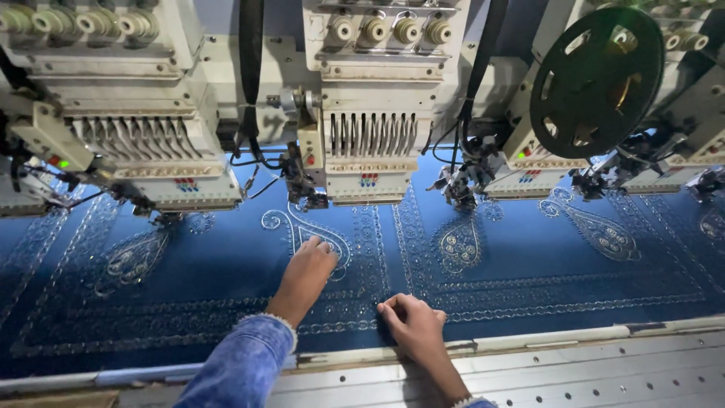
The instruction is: The person operates a large multi-head embroidery machine by smoothing the blue fabric, checking thread alignment on the spools, and pressing buttons on the control panels.
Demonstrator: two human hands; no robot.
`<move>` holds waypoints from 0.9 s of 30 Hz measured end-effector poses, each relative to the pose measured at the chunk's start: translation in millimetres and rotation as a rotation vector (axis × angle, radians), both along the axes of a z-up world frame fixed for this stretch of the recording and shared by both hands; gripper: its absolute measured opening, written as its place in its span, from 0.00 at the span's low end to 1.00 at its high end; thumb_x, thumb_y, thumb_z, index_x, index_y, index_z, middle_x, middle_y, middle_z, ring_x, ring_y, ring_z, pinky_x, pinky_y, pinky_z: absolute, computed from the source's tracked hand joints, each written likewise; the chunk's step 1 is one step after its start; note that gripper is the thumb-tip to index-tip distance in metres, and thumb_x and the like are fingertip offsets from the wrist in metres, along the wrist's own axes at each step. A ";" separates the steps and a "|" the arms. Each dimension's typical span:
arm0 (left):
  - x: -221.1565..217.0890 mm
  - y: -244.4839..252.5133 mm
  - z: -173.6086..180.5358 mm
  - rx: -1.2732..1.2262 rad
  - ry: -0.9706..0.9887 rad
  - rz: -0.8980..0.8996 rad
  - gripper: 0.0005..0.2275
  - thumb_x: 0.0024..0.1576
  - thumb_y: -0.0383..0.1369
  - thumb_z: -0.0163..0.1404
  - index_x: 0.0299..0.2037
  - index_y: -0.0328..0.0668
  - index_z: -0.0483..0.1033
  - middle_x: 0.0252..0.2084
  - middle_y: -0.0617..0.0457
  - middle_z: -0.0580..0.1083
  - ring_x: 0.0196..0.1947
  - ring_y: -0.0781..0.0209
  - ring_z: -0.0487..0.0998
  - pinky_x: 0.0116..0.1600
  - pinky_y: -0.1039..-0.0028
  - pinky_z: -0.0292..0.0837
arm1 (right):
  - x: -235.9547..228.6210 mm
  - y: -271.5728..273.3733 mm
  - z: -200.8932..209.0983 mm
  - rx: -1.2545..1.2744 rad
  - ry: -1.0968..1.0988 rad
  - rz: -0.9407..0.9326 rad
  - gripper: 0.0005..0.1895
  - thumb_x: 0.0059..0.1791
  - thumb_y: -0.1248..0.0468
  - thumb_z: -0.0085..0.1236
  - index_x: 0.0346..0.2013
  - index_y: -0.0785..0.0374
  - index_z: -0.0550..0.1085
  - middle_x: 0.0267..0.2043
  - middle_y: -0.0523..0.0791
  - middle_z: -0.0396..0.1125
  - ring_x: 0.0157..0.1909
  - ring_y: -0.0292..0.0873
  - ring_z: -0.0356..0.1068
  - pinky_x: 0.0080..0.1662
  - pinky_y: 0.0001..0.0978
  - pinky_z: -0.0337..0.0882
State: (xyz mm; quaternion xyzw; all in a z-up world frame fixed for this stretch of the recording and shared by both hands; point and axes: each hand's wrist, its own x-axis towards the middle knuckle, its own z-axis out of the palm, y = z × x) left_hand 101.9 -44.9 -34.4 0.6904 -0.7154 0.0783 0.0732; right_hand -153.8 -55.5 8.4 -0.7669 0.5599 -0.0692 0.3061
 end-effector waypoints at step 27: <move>6.3 2.6 6.0 -0.086 0.170 -0.015 0.02 0.49 0.28 0.56 0.27 0.46 0.77 0.31 0.52 0.73 0.38 0.52 0.73 0.36 0.60 0.72 | 75.8 -13.3 -26.4 -0.545 -0.272 0.291 0.23 0.51 0.60 0.45 0.62 0.50 0.68 0.70 0.41 0.62 0.71 0.49 0.58 0.62 0.51 0.55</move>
